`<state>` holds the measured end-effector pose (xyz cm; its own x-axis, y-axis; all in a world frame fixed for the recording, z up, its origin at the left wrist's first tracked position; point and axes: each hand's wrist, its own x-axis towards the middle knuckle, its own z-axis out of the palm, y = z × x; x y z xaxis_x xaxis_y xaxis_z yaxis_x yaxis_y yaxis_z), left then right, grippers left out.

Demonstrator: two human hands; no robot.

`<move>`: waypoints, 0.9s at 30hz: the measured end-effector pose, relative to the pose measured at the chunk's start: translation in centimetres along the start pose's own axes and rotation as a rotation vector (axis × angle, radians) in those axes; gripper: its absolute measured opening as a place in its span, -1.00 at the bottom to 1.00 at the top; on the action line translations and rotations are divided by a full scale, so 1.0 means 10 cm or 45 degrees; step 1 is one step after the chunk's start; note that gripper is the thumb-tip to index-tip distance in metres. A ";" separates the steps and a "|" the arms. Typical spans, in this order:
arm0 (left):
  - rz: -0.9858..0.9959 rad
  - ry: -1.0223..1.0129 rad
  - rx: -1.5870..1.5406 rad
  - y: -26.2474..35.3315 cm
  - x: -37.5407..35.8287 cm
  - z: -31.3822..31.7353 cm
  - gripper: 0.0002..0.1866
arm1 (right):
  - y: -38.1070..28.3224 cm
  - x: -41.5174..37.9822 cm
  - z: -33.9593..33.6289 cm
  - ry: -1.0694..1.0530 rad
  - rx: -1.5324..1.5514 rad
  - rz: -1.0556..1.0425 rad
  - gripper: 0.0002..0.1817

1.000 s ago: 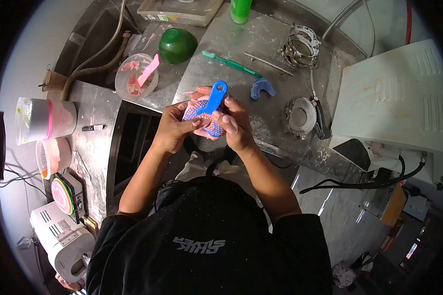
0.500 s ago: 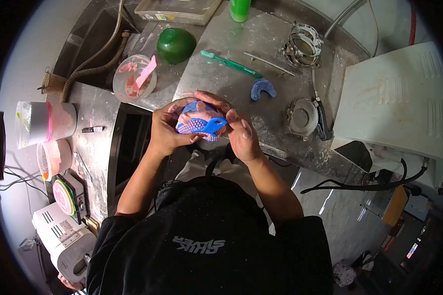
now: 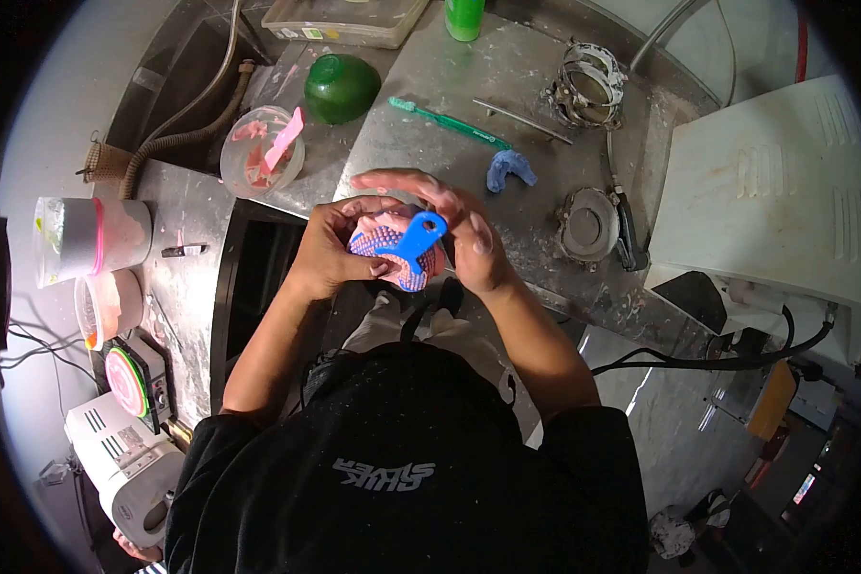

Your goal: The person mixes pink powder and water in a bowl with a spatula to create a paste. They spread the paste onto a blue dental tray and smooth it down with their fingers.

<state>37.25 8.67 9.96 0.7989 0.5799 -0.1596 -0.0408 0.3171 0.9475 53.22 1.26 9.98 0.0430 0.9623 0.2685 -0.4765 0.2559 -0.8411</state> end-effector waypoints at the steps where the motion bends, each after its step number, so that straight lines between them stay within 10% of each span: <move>1: 0.060 -0.030 0.077 0.01 0.01 0.00 -0.38 | -0.01 0.01 0.01 -0.012 0.055 0.053 -0.10; 6: -0.118 -0.055 0.022 0.08 -0.03 0.05 -0.43 | 0.21 0.04 -0.46 -0.385 -0.181 0.058 -0.17; 10: -0.161 0.070 -0.409 -0.09 -0.03 0.05 -0.69 | -0.02 0.08 -0.10 0.076 0.336 0.234 -0.24; 13: -0.170 0.232 -0.628 -0.15 -0.03 0.06 -0.67 | 0.14 0.00 -0.09 0.097 0.137 0.229 0.00; 27: -0.177 0.432 -0.791 -0.24 0.04 0.28 -0.57 | 0.29 -0.16 0.20 0.460 -0.607 -0.234 -0.26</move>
<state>39.36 6.05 8.34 0.5949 0.6726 -0.4401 -0.3667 0.7143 0.5960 50.05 0.30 8.08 0.4212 0.8475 0.3231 0.0078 0.3528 -0.9356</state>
